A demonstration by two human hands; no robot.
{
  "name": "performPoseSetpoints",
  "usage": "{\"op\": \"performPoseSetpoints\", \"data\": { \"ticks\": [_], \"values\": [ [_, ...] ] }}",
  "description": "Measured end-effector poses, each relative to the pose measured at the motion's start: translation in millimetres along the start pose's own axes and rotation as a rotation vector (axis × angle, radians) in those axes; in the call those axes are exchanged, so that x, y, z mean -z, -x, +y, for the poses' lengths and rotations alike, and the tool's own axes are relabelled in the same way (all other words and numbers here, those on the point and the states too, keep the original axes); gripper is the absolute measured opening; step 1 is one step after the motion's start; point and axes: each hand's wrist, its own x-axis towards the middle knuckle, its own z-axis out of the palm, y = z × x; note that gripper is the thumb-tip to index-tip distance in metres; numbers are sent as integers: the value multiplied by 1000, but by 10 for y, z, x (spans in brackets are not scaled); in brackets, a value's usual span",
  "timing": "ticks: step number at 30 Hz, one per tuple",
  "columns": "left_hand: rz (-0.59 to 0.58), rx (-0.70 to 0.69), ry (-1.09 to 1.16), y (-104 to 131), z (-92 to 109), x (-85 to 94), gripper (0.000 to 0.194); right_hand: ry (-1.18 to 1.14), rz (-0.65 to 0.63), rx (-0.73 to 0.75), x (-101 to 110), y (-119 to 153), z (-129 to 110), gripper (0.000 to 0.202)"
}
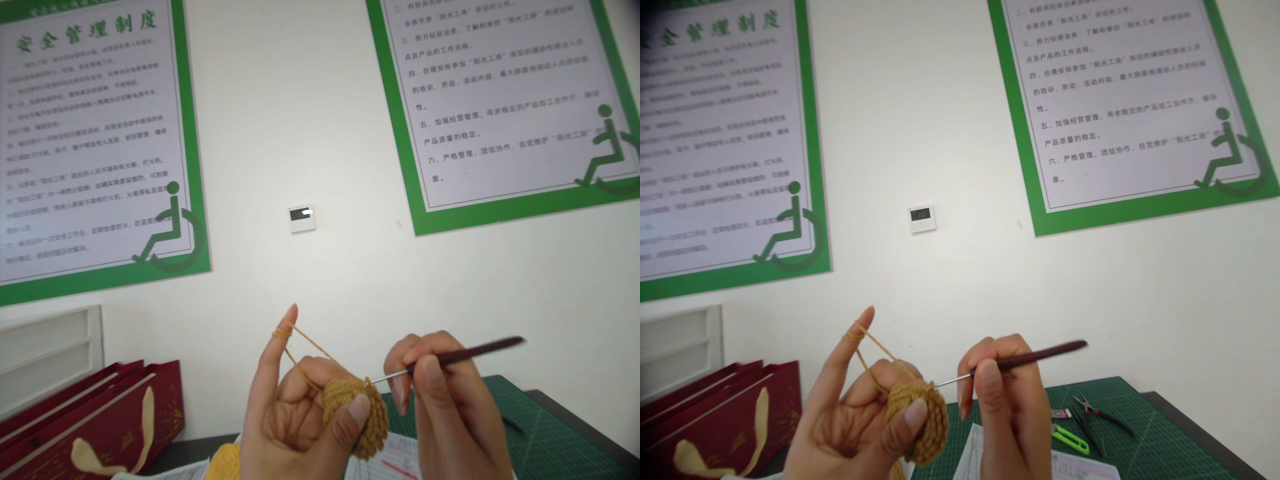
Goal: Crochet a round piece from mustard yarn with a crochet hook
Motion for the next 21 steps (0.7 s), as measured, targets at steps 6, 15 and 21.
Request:
{"op": "performPoseSetpoints", "data": {
  "ticks": [6,15,21],
  "values": [
    [-135,131,119,-65,-35,75,87,-364,-129,-568,-59,-57,10,37],
    [-65,123,111,-49,7,37,86,-409,-96,-511,-116,14,84,31],
    [-110,173,89,-46,40,45,95,-389,-173,-391,-75,37,161,21]
  ]
}}
